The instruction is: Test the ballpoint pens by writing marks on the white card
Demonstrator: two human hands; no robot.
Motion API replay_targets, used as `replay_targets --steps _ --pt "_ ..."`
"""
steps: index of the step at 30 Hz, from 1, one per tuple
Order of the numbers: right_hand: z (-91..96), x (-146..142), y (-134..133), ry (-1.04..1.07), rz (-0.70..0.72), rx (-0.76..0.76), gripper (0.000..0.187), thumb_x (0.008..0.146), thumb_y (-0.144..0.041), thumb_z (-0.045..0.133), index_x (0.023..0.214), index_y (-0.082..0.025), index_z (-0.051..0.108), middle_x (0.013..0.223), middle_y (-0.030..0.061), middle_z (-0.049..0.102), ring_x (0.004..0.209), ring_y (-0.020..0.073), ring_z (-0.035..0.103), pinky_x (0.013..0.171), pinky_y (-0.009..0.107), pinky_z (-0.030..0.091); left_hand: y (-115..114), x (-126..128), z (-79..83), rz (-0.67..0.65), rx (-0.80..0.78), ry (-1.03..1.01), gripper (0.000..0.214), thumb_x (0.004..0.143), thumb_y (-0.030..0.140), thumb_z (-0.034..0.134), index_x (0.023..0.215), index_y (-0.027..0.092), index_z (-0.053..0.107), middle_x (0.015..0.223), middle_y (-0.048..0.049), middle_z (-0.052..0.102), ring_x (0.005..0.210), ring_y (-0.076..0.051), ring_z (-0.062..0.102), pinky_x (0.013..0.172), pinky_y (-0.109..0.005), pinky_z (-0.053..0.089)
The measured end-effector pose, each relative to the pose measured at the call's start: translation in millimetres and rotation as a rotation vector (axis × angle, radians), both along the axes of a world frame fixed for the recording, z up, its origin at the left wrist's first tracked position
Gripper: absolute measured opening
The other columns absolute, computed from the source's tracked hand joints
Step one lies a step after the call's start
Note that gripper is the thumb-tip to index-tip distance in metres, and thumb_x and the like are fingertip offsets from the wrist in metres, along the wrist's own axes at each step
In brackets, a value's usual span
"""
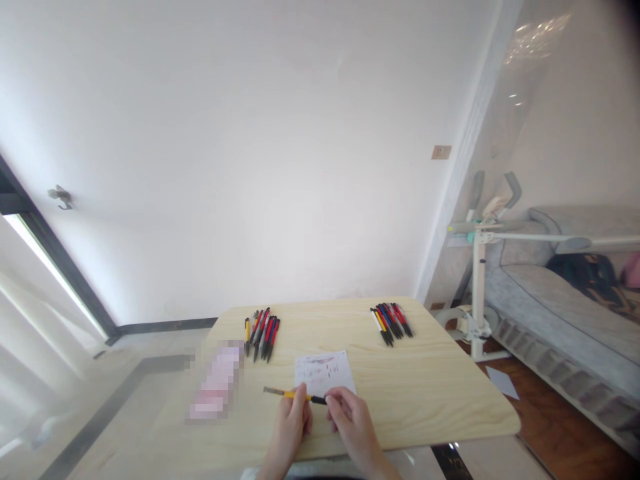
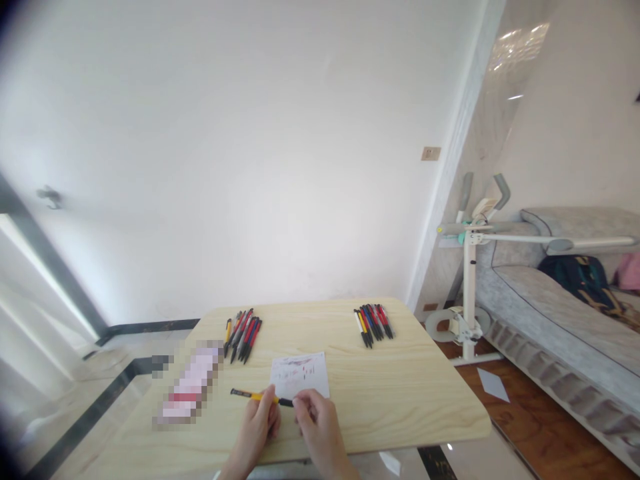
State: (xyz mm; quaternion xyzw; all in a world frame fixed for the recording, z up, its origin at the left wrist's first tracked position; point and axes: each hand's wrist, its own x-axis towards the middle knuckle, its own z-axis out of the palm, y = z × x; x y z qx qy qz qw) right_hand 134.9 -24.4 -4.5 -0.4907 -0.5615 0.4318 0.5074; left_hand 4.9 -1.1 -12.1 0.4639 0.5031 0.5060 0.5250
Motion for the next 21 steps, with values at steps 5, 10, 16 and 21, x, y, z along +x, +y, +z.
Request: replay_targets --steps 5,10,16,21 --pt "2.9 -1.0 -1.9 -0.108 -0.004 0.027 0.042 0.085 -0.047 0.036 0.062 -0.017 0.054 0.051 -0.0012 0.052 0.046 0.0103 0.048 0.046 0.02 0.036 -1.2 0.1 1.9 0.003 -0.003 -0.01 0.05 0.074 0.057 0.04 0.04 0.022 0.031 0.032 0.0076 0.026 0.03 -0.007 0.032 0.034 -0.022 0.025" --pt "2.6 -0.5 -3.1 -0.16 0.015 0.032 0.041 0.087 -0.045 0.034 0.063 -0.017 0.053 0.052 -0.0009 0.054 0.046 0.0104 0.048 0.047 0.02 0.035 -1.1 0.5 0.4 -0.008 0.005 -0.005 0.051 0.076 0.055 0.039 0.039 0.022 0.031 0.032 0.0076 0.026 0.03 -0.007 0.031 0.035 -0.022 0.024" --pt "5.5 1.2 -4.0 -0.193 0.013 0.073 0.038 0.087 -0.042 0.035 0.068 -0.016 0.057 0.052 -0.0016 0.052 0.046 0.0101 0.047 0.048 0.02 0.035 0.0 -0.9 -2.9 -0.033 0.015 -0.015 0.051 0.078 0.054 0.038 0.039 0.021 0.032 0.031 0.0075 0.027 0.03 -0.007 0.031 0.035 -0.022 0.025" --pt "2.4 1.1 -2.9 -0.205 0.014 0.077 0.037 0.086 -0.041 0.037 0.069 -0.016 0.058 0.052 -0.0015 0.052 0.046 0.01 0.047 0.046 0.019 0.034 -0.5 -1.3 -2.3 -0.024 0.015 -0.018 0.051 0.077 0.054 0.039 0.039 0.021 0.033 0.031 0.0076 0.027 0.03 -0.007 0.03 0.035 -0.022 0.024"
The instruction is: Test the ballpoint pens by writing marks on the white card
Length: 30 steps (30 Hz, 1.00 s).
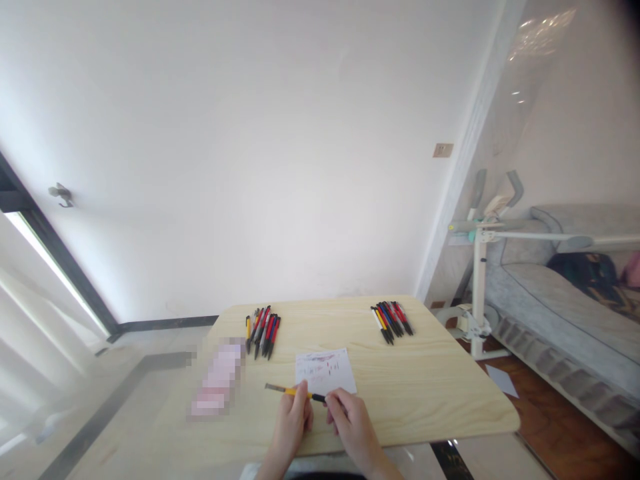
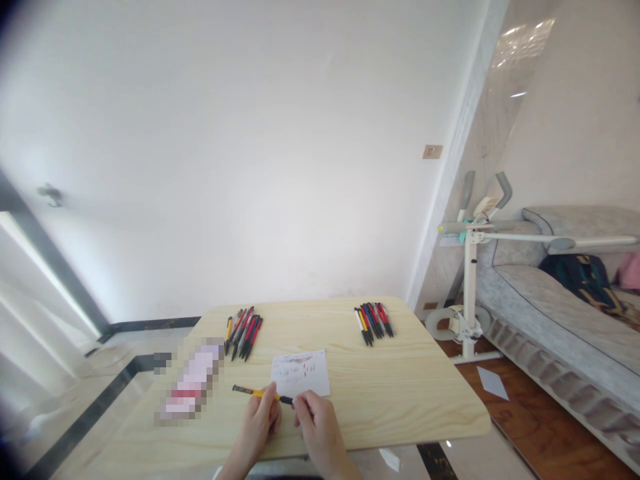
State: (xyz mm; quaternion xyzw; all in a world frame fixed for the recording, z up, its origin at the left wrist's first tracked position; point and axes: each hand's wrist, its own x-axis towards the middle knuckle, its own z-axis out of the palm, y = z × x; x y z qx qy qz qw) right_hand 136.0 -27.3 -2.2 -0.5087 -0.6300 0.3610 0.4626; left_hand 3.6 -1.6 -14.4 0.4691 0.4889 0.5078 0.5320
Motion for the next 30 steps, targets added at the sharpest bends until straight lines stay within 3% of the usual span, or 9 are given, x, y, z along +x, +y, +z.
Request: replay_targets --steps 10,22,30 --pt "-7.2 1 2 0.103 0.027 -0.009 0.021 0.082 -0.035 0.047 0.086 -0.018 0.058 0.062 0.0007 0.058 0.048 0.0115 0.05 0.044 0.02 0.038 -1 0 4.4 -0.002 0.0 0.014 0.051 0.077 0.053 0.039 0.037 0.022 0.031 0.03 0.0073 0.027 0.029 -0.008 0.032 0.035 -0.022 0.025" --pt "-9.7 1 4 0.105 -0.013 0.038 0.014 0.077 -0.028 0.053 0.085 -0.018 0.058 0.056 -0.0022 0.053 0.047 0.0114 0.049 0.045 0.021 0.038 1 0 -1.2 -0.003 0.007 0.01 0.052 0.078 0.052 0.039 0.038 0.021 0.033 0.031 0.0072 0.028 0.029 -0.007 0.031 0.036 -0.022 0.025" --pt "-17.0 -1 7 0.147 -0.06 0.036 0.011 0.073 -0.024 0.055 0.082 -0.018 0.054 0.065 -0.0009 0.056 0.05 0.0105 0.047 0.046 0.02 0.038 1 0 0.4 0.002 0.001 0.028 0.053 0.078 0.054 0.038 0.037 0.021 0.033 0.03 0.0071 0.028 0.029 -0.007 0.032 0.036 -0.022 0.026"
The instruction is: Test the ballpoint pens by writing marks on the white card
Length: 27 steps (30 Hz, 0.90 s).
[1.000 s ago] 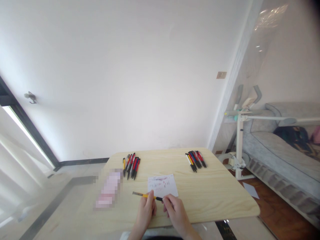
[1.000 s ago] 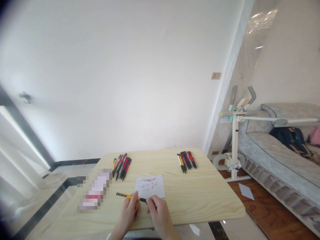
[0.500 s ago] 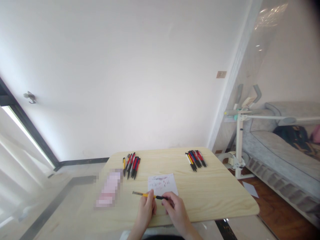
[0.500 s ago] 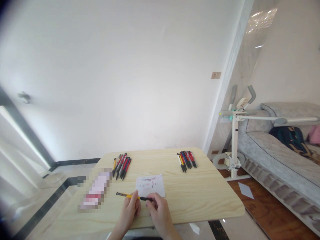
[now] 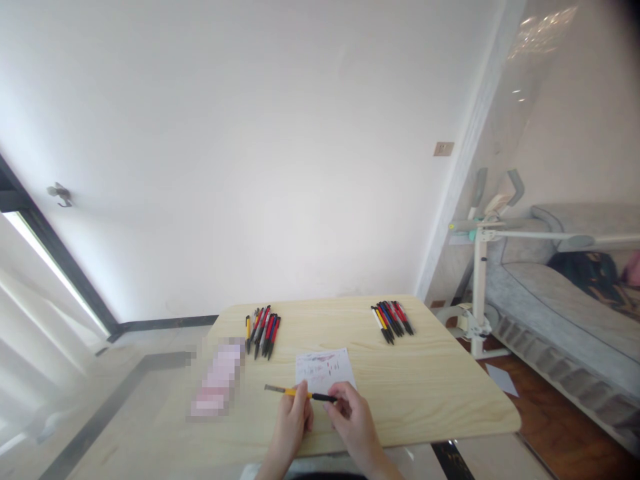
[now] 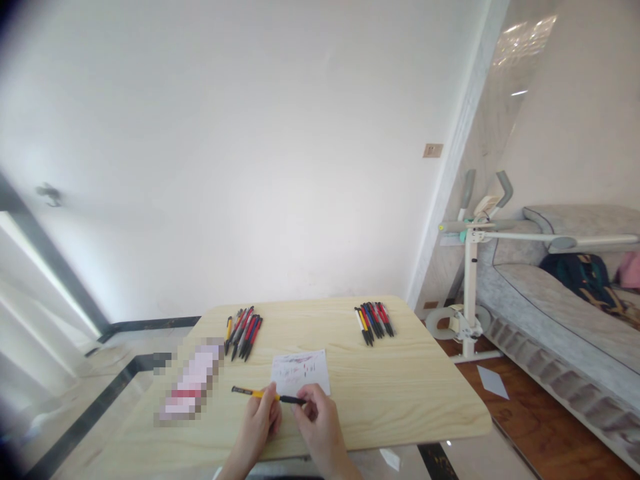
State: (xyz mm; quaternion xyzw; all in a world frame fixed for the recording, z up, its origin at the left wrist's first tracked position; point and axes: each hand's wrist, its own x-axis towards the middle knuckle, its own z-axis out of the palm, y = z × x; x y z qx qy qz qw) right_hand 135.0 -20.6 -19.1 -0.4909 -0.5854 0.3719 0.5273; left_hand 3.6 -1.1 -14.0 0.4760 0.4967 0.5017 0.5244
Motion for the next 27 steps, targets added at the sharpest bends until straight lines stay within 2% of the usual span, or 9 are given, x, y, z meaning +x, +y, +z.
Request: replay_targets --steps 5,10,16,27 --pt "5.8 0 -3 0.009 0.005 -0.019 0.019 0.074 -0.031 0.055 0.089 -0.018 0.053 0.078 0.003 0.06 0.05 0.0095 0.047 0.046 0.02 0.038 0 1 0.8 0.006 -0.007 -0.029 0.052 0.077 0.054 0.039 0.038 0.021 0.033 0.03 0.0073 0.028 0.029 -0.007 0.03 0.034 -0.021 0.024" --pt "18.5 0 -7 -0.022 0.053 -0.063 0.028 0.083 -0.041 0.042 0.083 -0.017 0.057 0.058 -0.001 0.054 0.047 0.0109 0.048 0.044 0.02 0.037 -1 0 0.7 -0.007 0.001 -0.029 0.051 0.078 0.052 0.039 0.038 0.021 0.032 0.03 0.007 0.028 0.029 -0.007 0.033 0.035 -0.021 0.025" --pt "19.1 -1 -7 -0.108 0.035 -0.041 0.037 0.086 -0.043 0.036 0.065 -0.017 0.053 0.051 -0.002 0.05 0.048 0.0108 0.048 0.047 0.02 0.037 0 0 1.2 -0.021 -0.01 -0.034 0.052 0.078 0.053 0.038 0.038 0.021 0.031 0.03 0.0069 0.028 0.03 -0.007 0.032 0.035 -0.021 0.024" --pt "16.3 0 -7 -0.122 0.037 -0.02 0.03 0.084 -0.041 0.04 0.078 -0.018 0.058 0.055 -0.0011 0.053 0.047 0.0115 0.048 0.045 0.02 0.036 0 0 -1.0 -0.011 -0.006 -0.047 0.052 0.078 0.053 0.038 0.037 0.021 0.031 0.031 0.0068 0.029 0.03 -0.007 0.032 0.035 -0.022 0.024"
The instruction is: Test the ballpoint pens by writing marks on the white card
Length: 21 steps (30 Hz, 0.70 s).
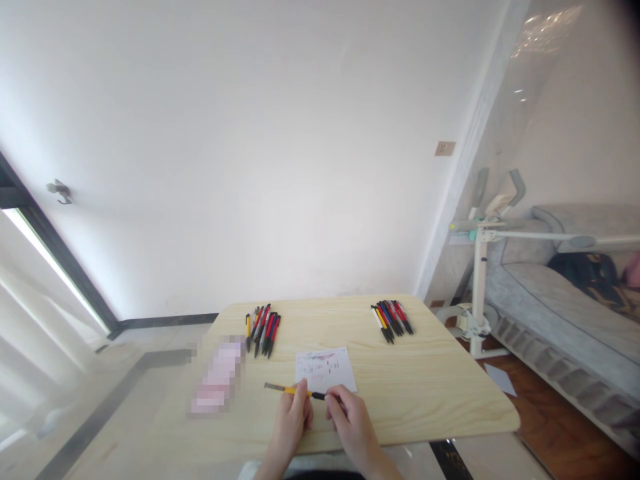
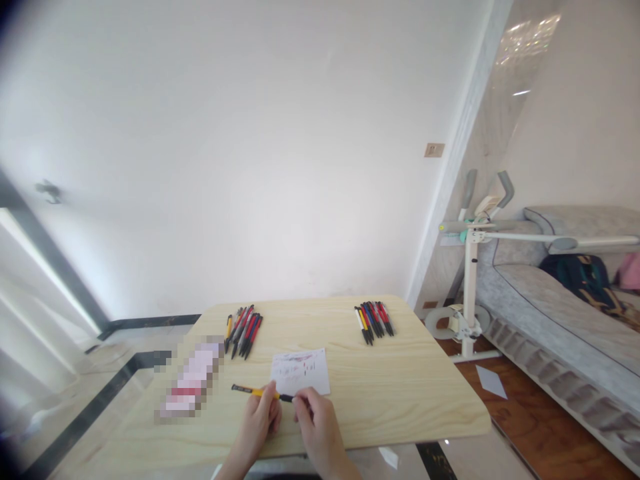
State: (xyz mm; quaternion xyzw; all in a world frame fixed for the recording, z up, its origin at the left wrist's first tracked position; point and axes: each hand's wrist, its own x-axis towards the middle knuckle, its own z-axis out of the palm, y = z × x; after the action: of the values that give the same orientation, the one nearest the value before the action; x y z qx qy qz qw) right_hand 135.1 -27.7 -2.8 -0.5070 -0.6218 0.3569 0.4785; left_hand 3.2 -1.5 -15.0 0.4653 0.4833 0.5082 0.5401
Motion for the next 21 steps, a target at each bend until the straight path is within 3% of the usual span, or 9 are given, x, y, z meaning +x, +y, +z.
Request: replay_targets --steps 21 --pt "-0.9 0.9 1.2 -0.014 -0.024 0.087 0.017 0.078 -0.032 0.05 0.084 -0.018 0.058 0.057 -0.002 0.052 0.047 0.0109 0.044 0.045 0.021 0.035 0.3 -0.7 2.0 -0.007 0.004 0.035 0.054 0.076 0.056 0.039 0.037 0.02 0.033 0.03 0.006 0.031 0.03 -0.007 0.033 0.037 -0.022 0.027"
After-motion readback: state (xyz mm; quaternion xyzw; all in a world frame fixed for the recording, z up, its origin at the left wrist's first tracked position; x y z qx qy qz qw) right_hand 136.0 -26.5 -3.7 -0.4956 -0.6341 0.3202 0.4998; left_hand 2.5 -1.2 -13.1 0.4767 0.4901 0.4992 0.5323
